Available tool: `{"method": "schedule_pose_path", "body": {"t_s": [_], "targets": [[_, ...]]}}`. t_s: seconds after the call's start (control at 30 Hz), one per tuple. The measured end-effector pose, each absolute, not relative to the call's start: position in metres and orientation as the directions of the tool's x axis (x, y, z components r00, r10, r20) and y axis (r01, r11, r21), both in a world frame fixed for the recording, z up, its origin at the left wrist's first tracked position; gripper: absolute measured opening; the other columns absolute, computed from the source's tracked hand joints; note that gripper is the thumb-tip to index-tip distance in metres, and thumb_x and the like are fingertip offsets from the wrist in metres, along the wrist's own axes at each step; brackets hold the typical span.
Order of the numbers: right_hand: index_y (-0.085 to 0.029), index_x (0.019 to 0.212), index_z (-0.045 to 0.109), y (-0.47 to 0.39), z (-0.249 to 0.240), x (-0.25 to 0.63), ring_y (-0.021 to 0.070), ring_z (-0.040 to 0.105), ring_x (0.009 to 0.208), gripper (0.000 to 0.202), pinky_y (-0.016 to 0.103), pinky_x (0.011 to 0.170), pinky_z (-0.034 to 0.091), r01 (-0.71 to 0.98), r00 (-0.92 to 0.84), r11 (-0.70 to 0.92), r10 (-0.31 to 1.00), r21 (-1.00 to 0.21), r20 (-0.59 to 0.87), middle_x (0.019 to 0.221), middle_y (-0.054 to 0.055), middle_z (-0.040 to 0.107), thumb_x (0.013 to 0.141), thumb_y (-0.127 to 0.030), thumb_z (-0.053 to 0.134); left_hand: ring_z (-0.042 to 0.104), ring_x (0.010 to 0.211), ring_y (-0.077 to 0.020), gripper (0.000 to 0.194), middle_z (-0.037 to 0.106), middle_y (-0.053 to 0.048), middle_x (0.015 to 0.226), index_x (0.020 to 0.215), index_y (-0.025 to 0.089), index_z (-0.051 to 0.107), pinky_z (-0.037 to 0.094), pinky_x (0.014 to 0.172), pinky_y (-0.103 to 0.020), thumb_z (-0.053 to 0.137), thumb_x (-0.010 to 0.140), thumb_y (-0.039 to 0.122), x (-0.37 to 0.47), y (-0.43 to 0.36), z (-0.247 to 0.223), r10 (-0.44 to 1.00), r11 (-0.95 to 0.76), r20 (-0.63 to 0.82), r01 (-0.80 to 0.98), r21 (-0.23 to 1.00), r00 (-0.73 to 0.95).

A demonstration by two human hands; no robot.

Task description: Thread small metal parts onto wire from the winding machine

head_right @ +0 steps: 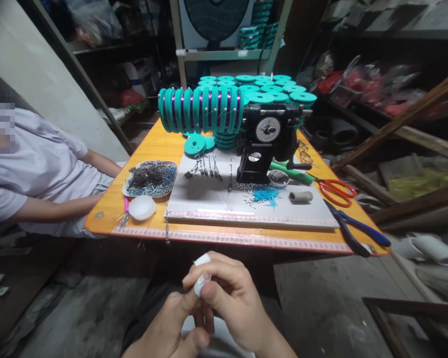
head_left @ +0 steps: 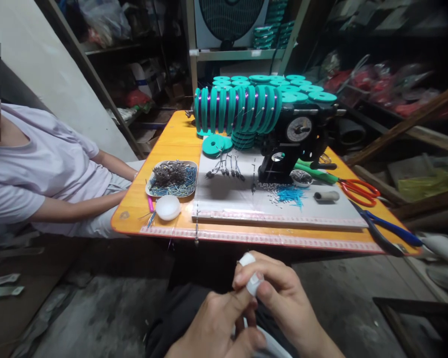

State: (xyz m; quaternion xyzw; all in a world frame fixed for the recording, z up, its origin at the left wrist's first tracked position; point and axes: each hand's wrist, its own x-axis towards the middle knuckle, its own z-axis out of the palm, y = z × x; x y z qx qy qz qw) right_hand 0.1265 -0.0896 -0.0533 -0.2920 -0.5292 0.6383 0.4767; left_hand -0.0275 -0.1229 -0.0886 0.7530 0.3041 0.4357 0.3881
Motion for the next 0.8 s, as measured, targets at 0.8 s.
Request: {"method": "schedule_pose_path", "body": {"t_s": [0.8], "targets": [[-0.03, 0.109, 0.076, -0.081, -0.067, 0.163, 0.0169, 0.066, 0.06, 0.03, 0.021, 0.048, 0.053, 0.001, -0.253, 0.297, 0.924, -0.955, 0.287, 0.084, 0.007, 0.074, 0.09, -0.051, 0.067, 0.071, 0.059, -0.0119, 0.006, 0.078, 0.0, 0.077, 0.086, 0.023, 0.079, 0.055, 0.043, -0.014, 0.075, 0.084, 0.019, -0.102, -0.065, -0.012, 0.928, -0.201, 0.338, -0.555, 0.807, 0.155]]}}
